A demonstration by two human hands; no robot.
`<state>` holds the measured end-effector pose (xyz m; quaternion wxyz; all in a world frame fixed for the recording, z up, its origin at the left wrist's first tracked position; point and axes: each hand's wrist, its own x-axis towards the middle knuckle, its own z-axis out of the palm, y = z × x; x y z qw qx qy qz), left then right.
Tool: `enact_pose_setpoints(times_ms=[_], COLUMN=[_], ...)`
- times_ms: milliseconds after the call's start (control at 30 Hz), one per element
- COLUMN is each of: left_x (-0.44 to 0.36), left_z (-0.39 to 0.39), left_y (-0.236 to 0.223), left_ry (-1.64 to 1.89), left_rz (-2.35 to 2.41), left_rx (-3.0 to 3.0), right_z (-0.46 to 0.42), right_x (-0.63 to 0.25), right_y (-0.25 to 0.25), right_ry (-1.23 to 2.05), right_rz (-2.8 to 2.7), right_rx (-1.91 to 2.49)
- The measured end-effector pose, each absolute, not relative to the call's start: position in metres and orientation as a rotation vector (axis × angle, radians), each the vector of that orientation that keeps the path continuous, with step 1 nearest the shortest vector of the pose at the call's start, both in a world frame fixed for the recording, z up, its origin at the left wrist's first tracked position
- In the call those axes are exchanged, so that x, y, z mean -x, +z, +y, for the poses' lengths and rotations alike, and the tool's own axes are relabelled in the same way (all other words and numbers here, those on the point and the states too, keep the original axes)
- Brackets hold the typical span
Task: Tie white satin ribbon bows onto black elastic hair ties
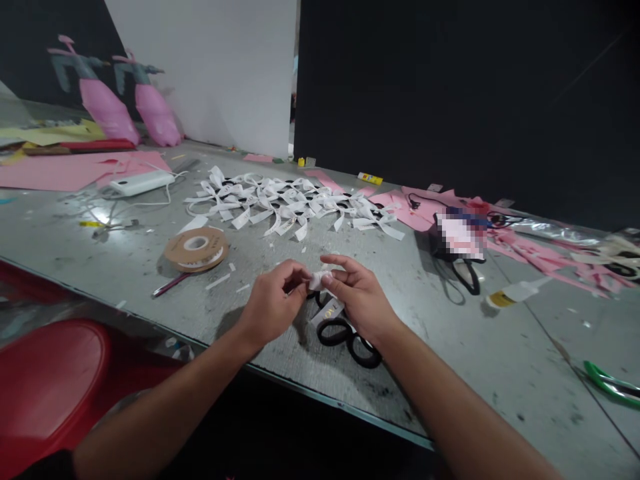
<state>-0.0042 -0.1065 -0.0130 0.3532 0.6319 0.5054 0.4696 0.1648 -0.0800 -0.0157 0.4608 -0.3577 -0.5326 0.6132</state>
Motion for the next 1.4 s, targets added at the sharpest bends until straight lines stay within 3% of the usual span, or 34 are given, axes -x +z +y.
enact_pose_setpoints(times_ms=[467,767,1400], left_x=[0.009,0.007,0.008], left_z=[-0.102,-0.106,-0.110], left_y=[-0.016,-0.018,-0.021], left_ry=[1.219,1.250,1.389], left_rz=[1.366,1.288,1.271], left_rx=[-1.626,-1.546,-1.644], right_z=[-0.080,-0.081,-0.084], right_x=[-0.163,-0.161,-0.160], right_y=[-0.013,-0.013,-0.014], right_ry=[1.341,1.533,1.582], right_rz=[-1.345,-1.108,-1.119], right_rx=[0.904,0.815,0.754])
